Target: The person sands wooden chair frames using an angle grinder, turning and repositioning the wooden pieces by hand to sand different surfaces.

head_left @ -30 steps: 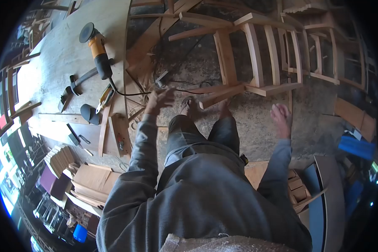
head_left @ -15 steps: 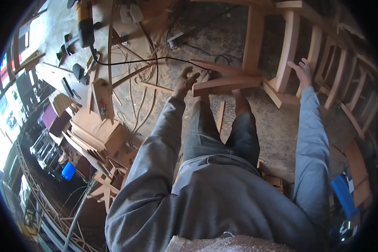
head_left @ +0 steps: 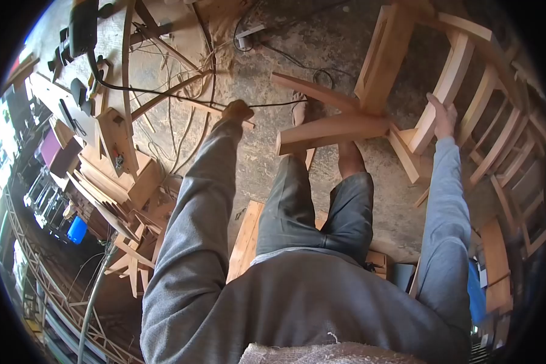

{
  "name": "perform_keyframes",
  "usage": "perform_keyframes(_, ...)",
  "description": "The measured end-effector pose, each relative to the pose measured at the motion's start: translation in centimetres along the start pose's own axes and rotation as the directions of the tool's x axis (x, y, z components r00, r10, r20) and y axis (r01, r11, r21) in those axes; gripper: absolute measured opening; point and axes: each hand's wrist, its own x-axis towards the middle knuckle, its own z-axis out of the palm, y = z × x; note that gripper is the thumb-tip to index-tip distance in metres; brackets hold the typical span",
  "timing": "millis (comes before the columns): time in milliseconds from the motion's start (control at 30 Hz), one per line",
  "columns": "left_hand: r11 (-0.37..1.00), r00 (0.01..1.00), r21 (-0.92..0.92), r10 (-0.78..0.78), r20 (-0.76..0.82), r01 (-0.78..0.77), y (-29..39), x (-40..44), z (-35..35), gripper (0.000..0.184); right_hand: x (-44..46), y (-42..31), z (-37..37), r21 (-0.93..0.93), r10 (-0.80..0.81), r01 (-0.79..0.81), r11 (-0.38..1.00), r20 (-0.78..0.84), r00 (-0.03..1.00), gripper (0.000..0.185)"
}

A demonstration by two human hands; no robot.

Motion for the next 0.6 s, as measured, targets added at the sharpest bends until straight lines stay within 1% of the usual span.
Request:
perform_keyframes(33,0.999,0.998,-0.002,0.036,0.050,-0.036,-1.3,0.3,0.2,0.048,-0.3,0.0,-0.3,0.012,-0.028,0.028,1.000,0.004,1.000,0.074)
perform_keyframes(100,0.994,0.997,-0.101,-0.036,0.075,0.043,-2.1,-0.3,0.6,0.049,-0.4,-0.9,0.1,0.083,-0.019,0.017,0.996,0.030,0.999,0.065)
perform_keyframes(167,0.965,0.969,-0.212,-0.107,0.223,0.155,-4.2,0.1,1.0,0.056,-2.7,-4.0,1.2,0.160,0.012,-0.027,0.987,0.098,0.995,0.061)
perform_keyframes(200,0.945,0.946,-0.257,-0.123,0.300,0.204,-4.3,0.3,1.3,0.060,-3.7,-5.6,1.6,0.129,-0.039,0.030,0.991,0.072,0.997,0.054)
perform_keyframes(233,0.876,0.951,-0.457,-0.009,0.309,0.157,-3.8,-1.1,1.2,0.065,-4.7,-7.2,2.1,0.095,-0.090,0.085,0.992,0.045,0.995,0.047)
perform_keyframes(267,0.761,0.950,-0.639,0.103,0.293,0.115,-3.5,-3.6,0.7,0.069,-6.2,-8.9,2.7,0.105,-0.082,0.078,0.991,0.040,0.996,0.047)
perform_keyframes(300,0.604,0.945,-0.793,0.209,0.251,0.076,-2.9,-5.0,0.1,0.074,-6.8,-10.5,3.0,0.116,-0.081,0.077,0.990,0.035,0.996,0.047)
perform_keyframes(333,0.604,0.905,-0.794,0.294,0.306,0.072,-1.9,-5.0,-0.2,0.082,-7.3,-11.7,3.2,0.091,-0.072,0.069,0.993,0.031,0.997,0.046)
perform_keyframes(367,0.374,0.870,-0.923,0.423,0.254,0.088,-0.7,-5.5,-0.1,0.079,-7.7,-12.6,3.5,0.068,-0.066,0.064,0.996,0.027,0.997,0.045)
perform_keyframes(400,0.119,0.830,-0.985,0.532,0.168,0.123,0.3,-6.1,0.6,0.077,-7.8,-13.3,3.6,0.046,-0.062,0.060,0.997,0.024,0.998,0.044)
perform_keyframes(433,-0.136,0.788,-0.974,0.613,0.060,0.180,1.4,-7.0,0.7,0.075,-7.8,-13.2,3.8,0.030,-0.076,0.076,0.997,-0.004,0.997,0.043)
perform_keyframes(500,-0.304,0.786,-0.947,0.608,-0.113,0.099,4.6,-9.4,0.6,0.066,-8.9,-12.3,3.8,-0.010,-0.088,0.088,0.996,-0.065,0.994,0.042)
perform_keyframes(567,-0.569,0.787,-0.811,0.559,-0.260,0.136,7.9,-9.4,-0.2,0.059,-10.4,-13.2,3.9,0.042,-0.095,0.100,0.994,-0.100,0.990,0.042)
perform_keyframes(600,-0.709,0.805,-0.668,0.521,-0.283,0.224,8.6,-9.5,0.2,0.056,-11.9,-13.1,3.9,0.067,-0.082,0.089,0.994,-0.108,0.991,0.042)
